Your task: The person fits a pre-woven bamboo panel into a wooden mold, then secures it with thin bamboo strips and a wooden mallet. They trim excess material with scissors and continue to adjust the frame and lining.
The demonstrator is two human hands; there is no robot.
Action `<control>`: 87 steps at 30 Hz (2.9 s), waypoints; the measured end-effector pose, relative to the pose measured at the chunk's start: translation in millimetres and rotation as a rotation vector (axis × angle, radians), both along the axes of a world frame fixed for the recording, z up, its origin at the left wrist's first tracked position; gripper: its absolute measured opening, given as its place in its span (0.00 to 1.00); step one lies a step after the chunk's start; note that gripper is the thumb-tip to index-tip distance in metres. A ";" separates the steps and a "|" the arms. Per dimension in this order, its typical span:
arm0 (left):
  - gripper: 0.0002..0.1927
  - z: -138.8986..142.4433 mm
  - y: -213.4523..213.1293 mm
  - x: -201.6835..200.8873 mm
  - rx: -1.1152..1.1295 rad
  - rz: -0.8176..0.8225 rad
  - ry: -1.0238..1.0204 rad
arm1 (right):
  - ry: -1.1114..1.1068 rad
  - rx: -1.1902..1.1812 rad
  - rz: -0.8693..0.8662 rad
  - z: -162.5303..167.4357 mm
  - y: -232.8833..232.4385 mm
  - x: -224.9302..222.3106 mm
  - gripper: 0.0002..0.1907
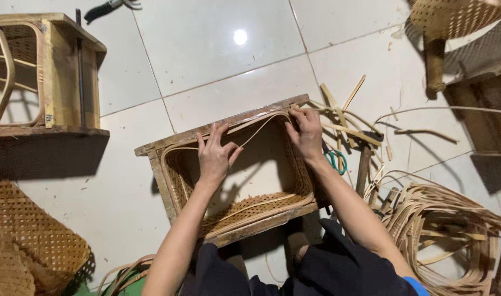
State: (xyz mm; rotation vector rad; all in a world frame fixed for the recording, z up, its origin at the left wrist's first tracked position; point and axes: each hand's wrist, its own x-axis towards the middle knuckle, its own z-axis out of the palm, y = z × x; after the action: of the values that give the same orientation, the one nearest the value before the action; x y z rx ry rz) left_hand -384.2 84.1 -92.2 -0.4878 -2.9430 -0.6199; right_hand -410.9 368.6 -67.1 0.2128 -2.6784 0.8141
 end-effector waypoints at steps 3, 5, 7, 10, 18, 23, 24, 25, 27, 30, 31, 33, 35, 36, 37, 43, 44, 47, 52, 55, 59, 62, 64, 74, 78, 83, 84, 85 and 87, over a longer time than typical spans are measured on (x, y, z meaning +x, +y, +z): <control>0.19 8.2 -0.9 -3.0 -0.003 0.017 -0.025 | 0.059 -0.061 0.025 7.1 4.9 0.3 0.18; 0.44 12.3 2.8 -8.2 0.015 0.043 -0.076 | 0.077 0.023 0.051 15.6 -1.2 3.1 0.19; 0.53 12.8 11.3 -19.3 -0.177 0.037 -0.038 | -0.022 -0.007 0.177 21.7 -16.9 14.9 0.16; 0.56 8.1 22.8 -29.5 -0.353 0.044 -0.019 | -0.037 0.069 0.647 11.9 -69.4 69.7 0.09; 0.53 -4.9 16.4 -33.3 -0.329 -0.007 0.214 | -0.442 0.063 1.221 -37.4 -114.1 151.6 0.21; 0.50 0.5 14.5 -35.8 -0.305 -0.016 0.297 | -0.773 -0.016 1.241 -37.2 -115.6 138.9 0.24; 0.50 1.5 14.2 -36.2 -0.302 -0.024 0.288 | -0.806 -0.010 1.246 -36.9 -116.4 137.4 0.24; 0.49 2.5 13.9 -37.0 -0.298 -0.032 0.278 | -0.838 -0.005 1.250 -36.7 -117.1 135.8 0.25; 0.49 4.1 13.2 -37.7 -0.293 -0.043 0.275 | -0.892 -0.011 1.256 -35.7 -117.4 133.5 0.26; 0.48 5.5 12.9 -40.4 -0.283 -0.048 0.301 | -0.930 -0.027 1.251 -30.5 -117.1 127.1 0.28; 0.47 5.7 13.2 -41.2 -0.277 -0.051 0.298 | -0.939 -0.031 1.246 -27.6 -117.8 123.8 0.28; 0.46 5.8 14.0 -43.2 -0.271 -0.059 0.284 | -0.965 -0.008 1.236 -20.5 -120.6 116.4 0.29; 0.44 5.0 14.8 -45.4 -0.268 -0.067 0.264 | -0.997 0.049 1.227 -13.5 -124.1 108.8 0.28; 0.44 4.3 14.7 -46.6 -0.262 -0.068 0.270 | -0.979 0.040 1.224 -10.8 -125.5 105.6 0.28; 0.43 3.4 14.8 -48.3 -0.254 -0.070 0.277 | -0.961 0.031 1.220 -8.6 -126.2 102.9 0.27; 0.38 1.5 15.9 -59.0 -0.258 -0.110 0.239 | -0.804 0.025 1.222 -13.2 -126.1 100.9 0.28; 0.38 2.9 16.5 -58.5 -0.260 -0.118 0.226 | -0.803 0.071 1.225 -15.4 -126.4 102.5 0.28; 0.41 8.6 18.2 -52.9 -0.219 -0.045 0.210 | -0.769 0.091 1.230 -20.6 -129.6 107.7 0.27; 0.41 6.0 15.4 -52.3 -0.306 0.036 0.382 | -0.630 0.062 1.262 -22.5 -132.3 108.2 0.24; 0.41 -5.2 12.2 -57.8 -0.325 -0.018 0.277 | -0.596 -0.025 1.261 -22.8 -133.2 104.7 0.23; 0.40 -17.9 11.6 -61.1 -0.290 -0.025 0.301 | -0.609 0.025 1.245 -23.9 -137.3 101.0 0.23; 0.39 -20.1 11.5 -63.3 -0.274 -0.037 0.316 | -0.556 0.008 1.231 -23.6 -139.3 98.6 0.23; 0.38 -19.3 10.8 -66.2 -0.274 -0.060 0.306 | -0.535 -0.003 1.234 -22.9 -138.3 97.1 0.24; 0.36 -9.0 8.2 -75.9 -0.302 -0.158 0.041 | -0.576 0.105 1.245 -16.6 -136.8 102.6 0.24; 0.42 14.5 6.9 -21.1 -0.120 -0.029 0.238 | -0.672 0.266 1.157 -2.1 -83.8 88.5 0.28; 0.18 32.1 9.0 143.9 0.334 -0.091 -0.395 | -0.697 1.064 1.245 6.6 27.1 70.2 0.14; 0.16 27.6 14.4 158.6 0.347 -0.074 -0.403 | -0.689 1.111 1.270 4.5 39.5 70.8 0.15; 0.15 21.0 17.4 164.9 0.345 -0.055 -0.388 | -0.681 1.155 1.296 1.2 48.1 71.3 0.16; 0.12 12.1 21.6 173.3 0.341 -0.012 -0.358 | -0.686 1.107 1.320 -7.3 54.7 72.4 0.16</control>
State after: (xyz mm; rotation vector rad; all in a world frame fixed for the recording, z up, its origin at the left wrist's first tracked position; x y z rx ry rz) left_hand -210.9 105.7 -80.1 -0.3920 -3.0504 -1.3047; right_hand -338.5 423.3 -74.4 2.4324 -2.9920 -0.6795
